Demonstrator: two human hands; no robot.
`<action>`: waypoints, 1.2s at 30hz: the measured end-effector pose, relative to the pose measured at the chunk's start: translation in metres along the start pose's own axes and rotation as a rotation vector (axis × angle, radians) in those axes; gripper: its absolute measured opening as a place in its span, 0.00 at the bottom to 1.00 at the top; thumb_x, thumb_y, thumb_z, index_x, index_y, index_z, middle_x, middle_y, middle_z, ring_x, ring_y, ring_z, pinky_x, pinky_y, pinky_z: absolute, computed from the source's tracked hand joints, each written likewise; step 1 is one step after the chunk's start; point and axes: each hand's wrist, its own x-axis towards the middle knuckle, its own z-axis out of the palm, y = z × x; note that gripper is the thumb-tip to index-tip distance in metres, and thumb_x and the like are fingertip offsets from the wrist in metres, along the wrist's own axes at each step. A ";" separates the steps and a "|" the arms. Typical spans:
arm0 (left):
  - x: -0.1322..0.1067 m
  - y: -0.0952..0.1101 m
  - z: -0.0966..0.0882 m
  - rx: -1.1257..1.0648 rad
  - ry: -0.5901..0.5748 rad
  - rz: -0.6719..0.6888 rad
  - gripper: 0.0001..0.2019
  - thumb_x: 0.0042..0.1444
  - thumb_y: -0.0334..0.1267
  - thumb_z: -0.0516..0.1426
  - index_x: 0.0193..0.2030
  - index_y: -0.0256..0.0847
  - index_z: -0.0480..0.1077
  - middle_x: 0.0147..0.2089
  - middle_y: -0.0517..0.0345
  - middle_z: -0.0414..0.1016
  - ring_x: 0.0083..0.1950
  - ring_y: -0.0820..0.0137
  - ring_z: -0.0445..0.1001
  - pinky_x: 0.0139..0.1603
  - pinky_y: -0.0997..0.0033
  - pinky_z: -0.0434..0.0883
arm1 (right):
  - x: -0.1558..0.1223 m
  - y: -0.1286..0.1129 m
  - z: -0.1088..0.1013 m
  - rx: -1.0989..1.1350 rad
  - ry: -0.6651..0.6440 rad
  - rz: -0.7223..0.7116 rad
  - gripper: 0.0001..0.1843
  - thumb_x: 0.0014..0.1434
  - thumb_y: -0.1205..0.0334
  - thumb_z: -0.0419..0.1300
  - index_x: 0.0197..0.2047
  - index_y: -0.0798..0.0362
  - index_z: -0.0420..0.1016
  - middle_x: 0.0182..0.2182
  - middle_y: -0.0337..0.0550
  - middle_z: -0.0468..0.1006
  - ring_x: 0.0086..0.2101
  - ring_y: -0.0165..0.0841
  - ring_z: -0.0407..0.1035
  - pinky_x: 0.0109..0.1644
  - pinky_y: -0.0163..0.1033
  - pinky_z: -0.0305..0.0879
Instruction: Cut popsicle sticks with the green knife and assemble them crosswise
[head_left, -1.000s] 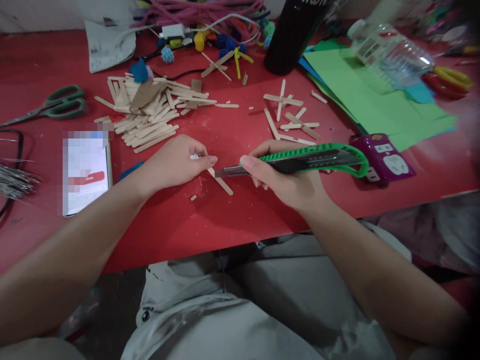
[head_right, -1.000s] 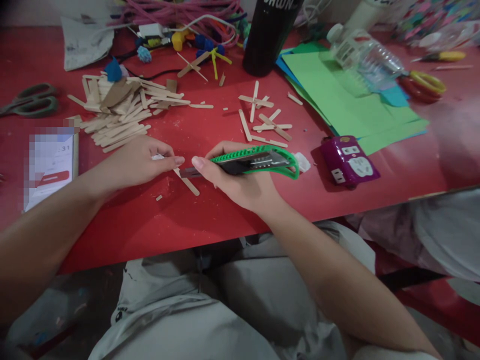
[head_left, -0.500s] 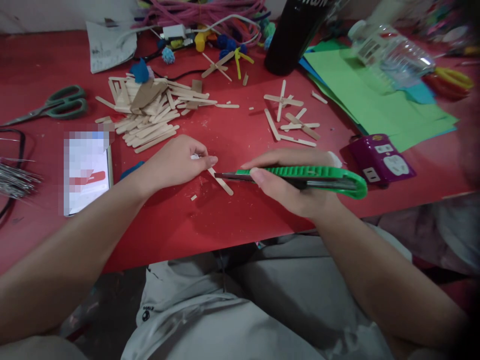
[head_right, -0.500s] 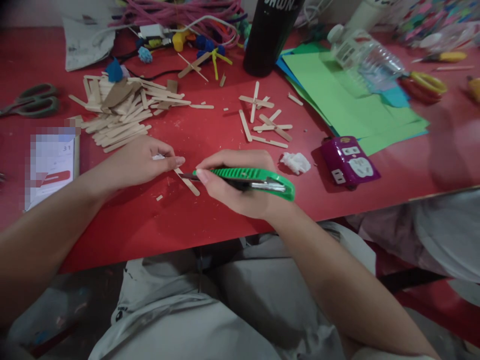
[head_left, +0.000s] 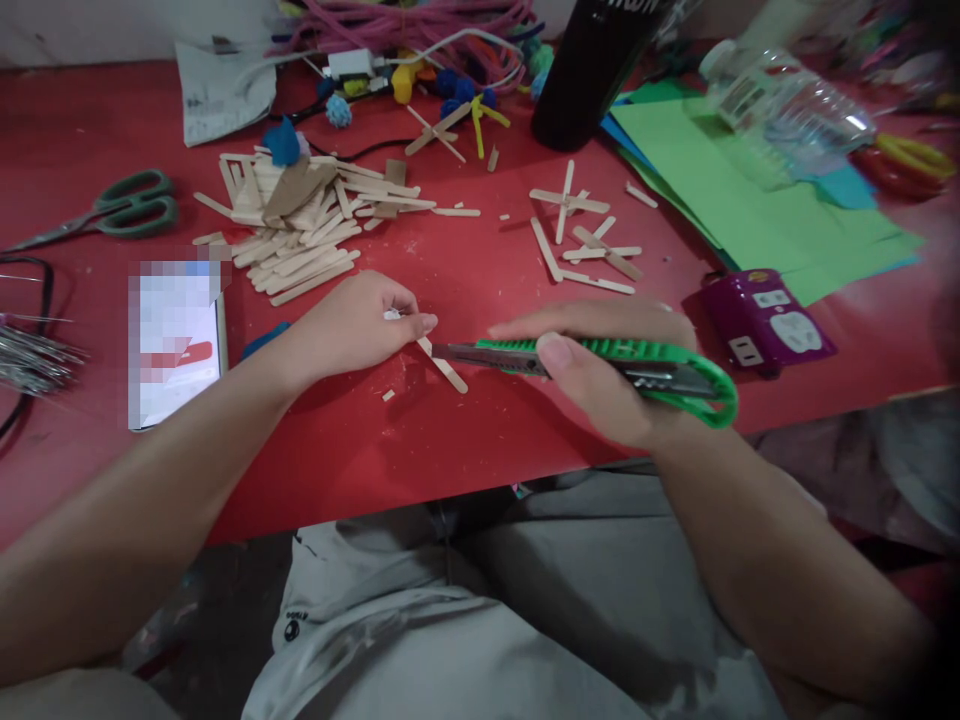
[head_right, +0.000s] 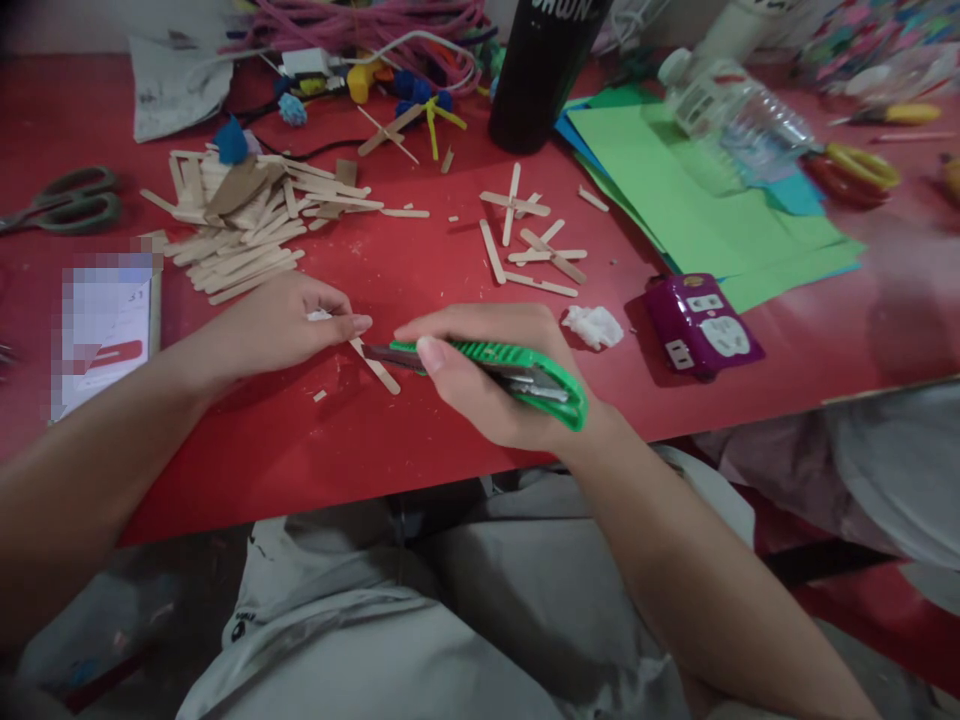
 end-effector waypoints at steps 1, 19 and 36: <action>0.000 0.000 0.000 0.002 0.001 0.000 0.19 0.57 0.51 0.55 0.27 0.38 0.76 0.23 0.60 0.70 0.26 0.74 0.62 0.30 0.70 0.56 | -0.001 0.000 0.002 0.000 0.007 -0.015 0.10 0.66 0.62 0.57 0.37 0.48 0.81 0.31 0.39 0.84 0.29 0.31 0.76 0.31 0.36 0.70; 0.001 0.006 -0.002 0.049 -0.014 -0.045 0.17 0.55 0.49 0.54 0.25 0.38 0.73 0.19 0.62 0.61 0.25 0.74 0.56 0.30 0.68 0.53 | 0.003 -0.015 0.012 -0.105 -0.019 -0.195 0.09 0.61 0.70 0.56 0.30 0.54 0.73 0.23 0.37 0.76 0.23 0.24 0.67 0.29 0.31 0.65; 0.001 0.005 -0.001 0.055 0.007 -0.027 0.17 0.55 0.50 0.55 0.25 0.39 0.73 0.21 0.61 0.63 0.25 0.74 0.59 0.30 0.69 0.54 | 0.008 -0.008 0.009 -0.088 -0.023 -0.095 0.12 0.64 0.68 0.55 0.29 0.51 0.72 0.22 0.35 0.74 0.23 0.26 0.68 0.28 0.33 0.64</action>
